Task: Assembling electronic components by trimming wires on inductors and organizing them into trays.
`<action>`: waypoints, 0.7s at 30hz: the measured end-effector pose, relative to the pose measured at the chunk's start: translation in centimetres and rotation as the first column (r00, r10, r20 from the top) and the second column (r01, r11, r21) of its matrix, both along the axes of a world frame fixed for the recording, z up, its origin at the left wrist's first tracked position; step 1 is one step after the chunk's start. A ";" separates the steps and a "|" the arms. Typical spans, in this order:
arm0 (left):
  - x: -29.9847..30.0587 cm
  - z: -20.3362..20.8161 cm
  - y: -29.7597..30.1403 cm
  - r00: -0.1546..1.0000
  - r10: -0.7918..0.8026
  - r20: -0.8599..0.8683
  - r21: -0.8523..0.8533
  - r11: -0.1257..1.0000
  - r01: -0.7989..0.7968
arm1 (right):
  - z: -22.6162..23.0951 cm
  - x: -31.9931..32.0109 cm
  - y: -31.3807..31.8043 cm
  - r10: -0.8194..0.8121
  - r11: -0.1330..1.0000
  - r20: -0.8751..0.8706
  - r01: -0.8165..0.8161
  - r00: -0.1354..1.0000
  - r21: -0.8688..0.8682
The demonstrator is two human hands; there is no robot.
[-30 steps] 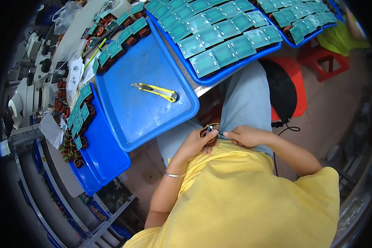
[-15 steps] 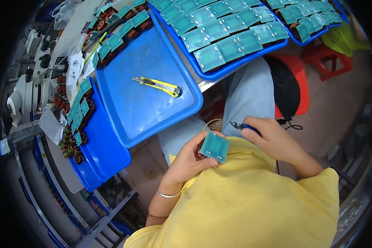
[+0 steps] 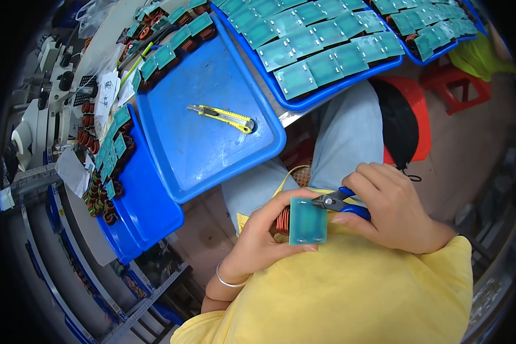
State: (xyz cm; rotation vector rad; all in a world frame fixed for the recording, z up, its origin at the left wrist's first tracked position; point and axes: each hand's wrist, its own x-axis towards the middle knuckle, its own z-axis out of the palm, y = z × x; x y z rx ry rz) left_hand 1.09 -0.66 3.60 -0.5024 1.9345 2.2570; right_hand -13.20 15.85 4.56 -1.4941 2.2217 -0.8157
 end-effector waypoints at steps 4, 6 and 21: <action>0.0 -0.1 0.2 0.998 -0.024 -0.063 -0.095 0.995 0.018 | 0.2 0.0 -0.3 0.010 1.000 -0.058 -0.012 0.998 -0.021; 0.0 -0.1 0.2 0.998 -0.028 -0.059 -0.116 0.993 0.021 | 0.3 0.0 -0.3 0.024 1.000 -0.080 -0.024 0.996 -0.007; -1.6 -6.0 -0.3 0.981 -0.006 0.195 -0.054 0.998 0.017 | -8.4 -1.5 -1.6 0.007 0.970 0.441 -0.113 0.897 0.215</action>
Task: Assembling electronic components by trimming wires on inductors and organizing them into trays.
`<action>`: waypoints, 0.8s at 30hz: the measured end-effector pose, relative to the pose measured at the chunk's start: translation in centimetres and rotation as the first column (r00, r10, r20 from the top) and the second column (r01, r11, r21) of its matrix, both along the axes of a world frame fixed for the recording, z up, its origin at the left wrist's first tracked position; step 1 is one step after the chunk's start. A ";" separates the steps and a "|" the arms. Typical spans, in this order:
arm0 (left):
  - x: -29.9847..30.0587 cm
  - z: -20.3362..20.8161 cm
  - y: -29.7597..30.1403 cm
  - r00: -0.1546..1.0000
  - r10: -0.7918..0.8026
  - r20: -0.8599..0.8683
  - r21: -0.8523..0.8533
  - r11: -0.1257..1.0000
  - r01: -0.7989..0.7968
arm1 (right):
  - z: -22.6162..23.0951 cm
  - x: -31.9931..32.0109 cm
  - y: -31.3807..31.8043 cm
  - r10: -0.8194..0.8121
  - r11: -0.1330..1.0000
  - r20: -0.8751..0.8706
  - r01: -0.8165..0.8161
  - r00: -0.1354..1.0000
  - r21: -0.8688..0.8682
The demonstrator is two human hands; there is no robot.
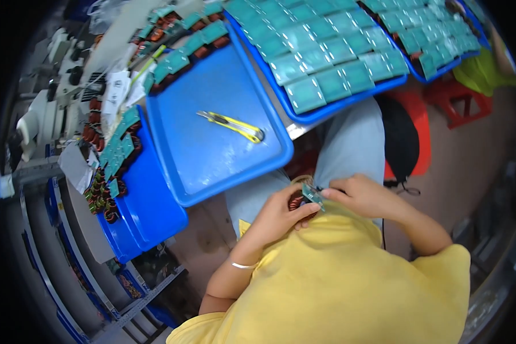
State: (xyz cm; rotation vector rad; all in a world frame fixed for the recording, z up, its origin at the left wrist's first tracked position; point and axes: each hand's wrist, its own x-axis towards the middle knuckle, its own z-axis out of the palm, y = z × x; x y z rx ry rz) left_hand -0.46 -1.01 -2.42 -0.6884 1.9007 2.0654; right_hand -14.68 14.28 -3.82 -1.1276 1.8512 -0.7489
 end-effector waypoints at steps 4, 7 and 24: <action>0.1 -5.4 0.1 0.995 -0.037 0.089 0.212 0.977 0.018 | -4.3 0.1 -0.1 -0.003 0.952 0.282 -0.084 0.959 0.296; 0.6 -5.3 0.0 0.998 -0.009 0.064 0.283 0.959 -0.009 | -3.7 0.3 -0.4 -0.065 0.908 0.338 -0.085 0.939 0.410; 15.3 2.6 -20.5 0.584 0.622 -0.521 -0.822 -0.182 -0.539 | 7.5 -5.2 -22.4 -0.140 0.879 -0.578 -0.168 0.804 -0.446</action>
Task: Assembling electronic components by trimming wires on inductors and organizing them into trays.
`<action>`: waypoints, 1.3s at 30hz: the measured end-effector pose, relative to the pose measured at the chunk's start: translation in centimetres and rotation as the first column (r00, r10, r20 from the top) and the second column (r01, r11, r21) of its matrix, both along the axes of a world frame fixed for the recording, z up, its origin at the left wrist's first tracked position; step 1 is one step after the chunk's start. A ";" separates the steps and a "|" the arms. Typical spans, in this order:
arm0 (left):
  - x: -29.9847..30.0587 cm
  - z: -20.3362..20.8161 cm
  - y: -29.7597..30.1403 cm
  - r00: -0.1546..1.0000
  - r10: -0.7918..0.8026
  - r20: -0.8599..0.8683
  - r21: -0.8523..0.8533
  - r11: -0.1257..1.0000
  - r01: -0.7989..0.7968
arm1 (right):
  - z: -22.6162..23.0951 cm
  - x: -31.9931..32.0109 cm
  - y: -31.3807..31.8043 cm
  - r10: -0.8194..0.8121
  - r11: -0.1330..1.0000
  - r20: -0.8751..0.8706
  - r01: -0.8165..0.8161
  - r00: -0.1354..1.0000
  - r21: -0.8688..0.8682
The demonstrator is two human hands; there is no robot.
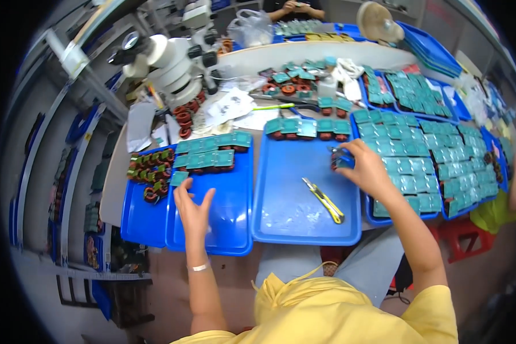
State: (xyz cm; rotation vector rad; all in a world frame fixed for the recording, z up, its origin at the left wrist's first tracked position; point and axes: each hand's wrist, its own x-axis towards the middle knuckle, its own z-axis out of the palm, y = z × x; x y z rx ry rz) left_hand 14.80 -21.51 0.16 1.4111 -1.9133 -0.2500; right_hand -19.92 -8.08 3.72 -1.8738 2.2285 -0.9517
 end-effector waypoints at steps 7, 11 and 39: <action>3.9 -2.4 -6.3 0.878 0.292 0.379 -0.095 0.956 -0.277 | -3.8 -3.6 -4.2 -0.084 0.994 -0.388 0.103 0.918 0.030; 4.7 -2.8 -6.9 0.875 0.332 0.352 -0.178 0.942 -0.286 | -2.5 -1.8 -3.8 -0.111 0.992 -0.477 0.130 0.872 0.007; -11.1 6.6 16.1 0.269 -0.087 -0.959 0.245 0.224 0.944 | 7.4 6.9 10.0 0.349 0.937 0.578 -0.253 0.738 -0.242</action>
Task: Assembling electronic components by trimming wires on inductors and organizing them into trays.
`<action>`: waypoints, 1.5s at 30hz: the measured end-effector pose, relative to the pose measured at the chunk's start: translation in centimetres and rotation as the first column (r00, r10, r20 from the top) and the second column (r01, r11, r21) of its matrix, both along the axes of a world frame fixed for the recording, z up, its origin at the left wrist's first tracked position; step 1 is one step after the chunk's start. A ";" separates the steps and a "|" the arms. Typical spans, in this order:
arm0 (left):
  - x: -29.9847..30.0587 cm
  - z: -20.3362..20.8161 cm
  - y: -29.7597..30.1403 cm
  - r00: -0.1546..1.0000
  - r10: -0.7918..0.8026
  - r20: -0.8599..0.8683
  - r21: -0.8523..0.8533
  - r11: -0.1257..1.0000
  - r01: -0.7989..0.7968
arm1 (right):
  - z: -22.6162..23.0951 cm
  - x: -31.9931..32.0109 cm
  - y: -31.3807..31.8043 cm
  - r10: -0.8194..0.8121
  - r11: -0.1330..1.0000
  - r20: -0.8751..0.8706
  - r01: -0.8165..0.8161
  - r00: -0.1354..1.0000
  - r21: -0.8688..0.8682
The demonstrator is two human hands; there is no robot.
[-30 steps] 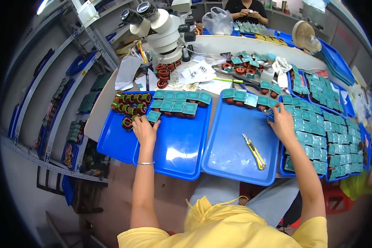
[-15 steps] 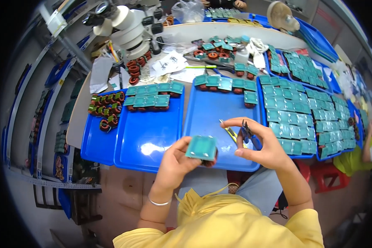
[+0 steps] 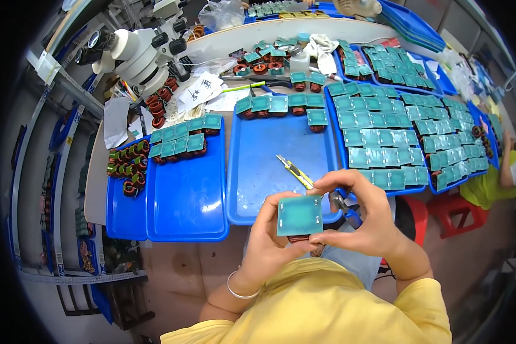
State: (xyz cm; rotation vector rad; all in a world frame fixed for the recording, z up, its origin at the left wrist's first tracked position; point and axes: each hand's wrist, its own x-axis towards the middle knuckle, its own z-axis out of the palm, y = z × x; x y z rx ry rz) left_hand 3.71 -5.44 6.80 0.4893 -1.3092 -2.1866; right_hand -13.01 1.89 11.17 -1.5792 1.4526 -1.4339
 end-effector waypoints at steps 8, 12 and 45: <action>-0.3 -0.5 -0.6 0.968 -0.107 -0.226 0.452 0.869 0.202 | -0.2 -2.4 2.3 -0.077 0.994 -0.368 0.101 0.927 0.046; -0.5 -1.0 0.2 0.999 0.032 -0.011 -0.035 0.999 -0.033 | 0.3 -1.9 3.0 0.004 0.992 -0.545 0.066 0.838 0.109; -0.7 0.7 2.0 0.990 0.056 0.133 -0.654 0.755 0.045 | 0.8 -1.2 7.3 0.054 0.994 -0.802 0.045 0.594 0.100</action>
